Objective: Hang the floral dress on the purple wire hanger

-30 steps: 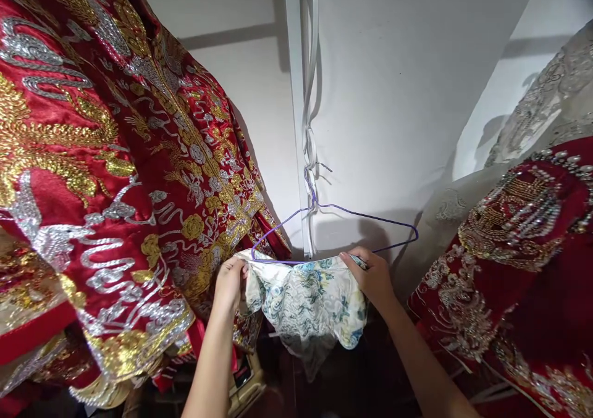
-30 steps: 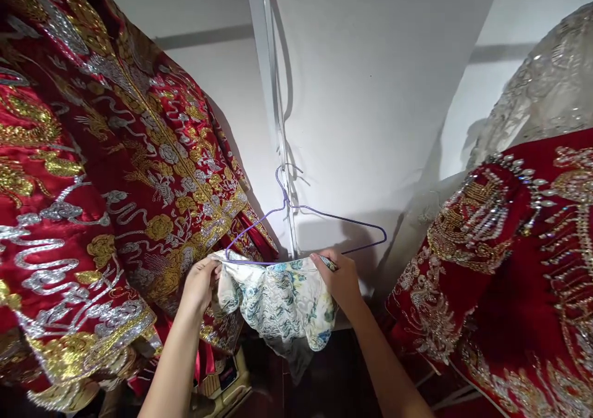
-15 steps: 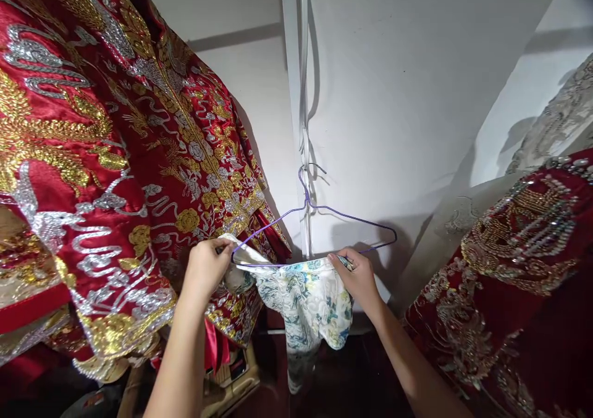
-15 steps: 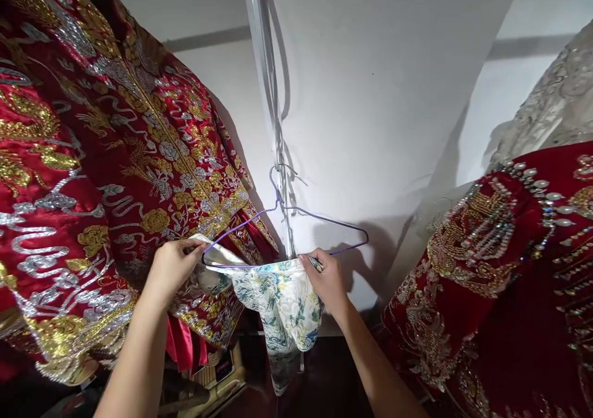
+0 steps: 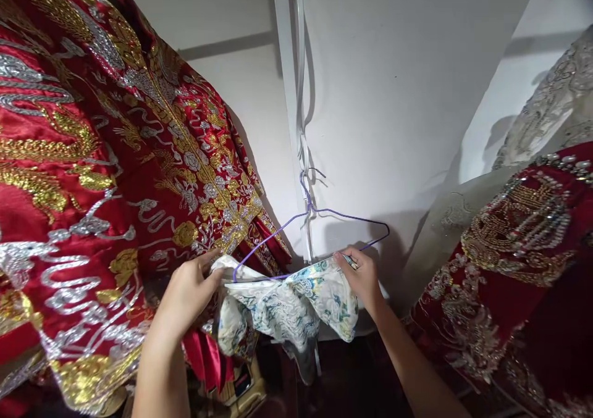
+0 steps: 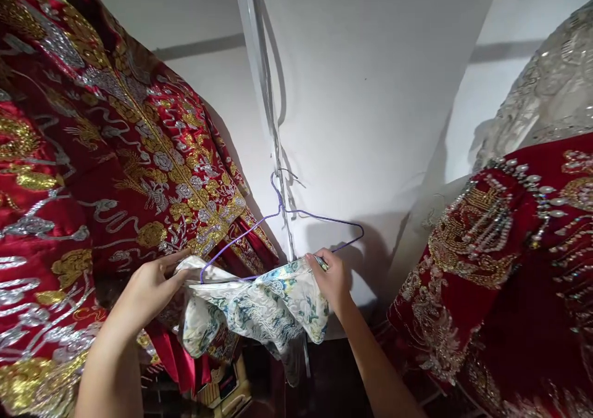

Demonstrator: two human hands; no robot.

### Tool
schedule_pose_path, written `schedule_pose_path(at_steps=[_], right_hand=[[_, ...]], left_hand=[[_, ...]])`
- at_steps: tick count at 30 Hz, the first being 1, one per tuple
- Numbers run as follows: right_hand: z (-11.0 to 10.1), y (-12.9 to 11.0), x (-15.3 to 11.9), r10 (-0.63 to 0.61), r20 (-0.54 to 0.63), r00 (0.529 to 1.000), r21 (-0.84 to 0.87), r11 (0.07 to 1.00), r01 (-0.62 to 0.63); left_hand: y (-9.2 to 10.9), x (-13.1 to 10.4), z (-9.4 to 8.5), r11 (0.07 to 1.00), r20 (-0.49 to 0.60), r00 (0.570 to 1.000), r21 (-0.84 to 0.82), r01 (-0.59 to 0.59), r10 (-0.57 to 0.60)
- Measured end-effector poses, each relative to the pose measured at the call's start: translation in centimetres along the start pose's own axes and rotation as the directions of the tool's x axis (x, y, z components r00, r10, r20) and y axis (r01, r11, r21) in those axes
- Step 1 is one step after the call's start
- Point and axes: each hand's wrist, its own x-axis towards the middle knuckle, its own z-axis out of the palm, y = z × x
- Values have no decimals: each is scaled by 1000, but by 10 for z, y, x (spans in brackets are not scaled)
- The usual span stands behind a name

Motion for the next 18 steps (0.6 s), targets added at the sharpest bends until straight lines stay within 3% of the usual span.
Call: schedule_pose_path(at_steps=[3, 6, 9, 11, 15, 18], right_hand=[[10, -2, -2, 23, -6, 1000, -5, 1000, -23], [20, -7, -4, 50, -22, 999, -47, 998, -51], [25, -14, -6, 70, -103, 992, -80, 994, -79], [28, -17, -6, 84, -158, 984, -69, 993, -95], [33, -18, -6, 85, -234, 969, -78, 991, -106], [39, -18, -8, 88, -224, 971, -104, 988, -114]], left_hand=[[3, 6, 4, 996, -57, 997, -71, -57, 53], [10, 15, 12, 956, -120, 989, -267, -118, 88], [12, 17, 19, 847, -8, 997, -528, -66, 72], [10, 15, 23, 787, 19, 999, -617, -17, 36], [16, 3, 35, 840, -118, 993, -536, -84, 24], [33, -6, 44, 874, -162, 985, -468, -134, 64]])
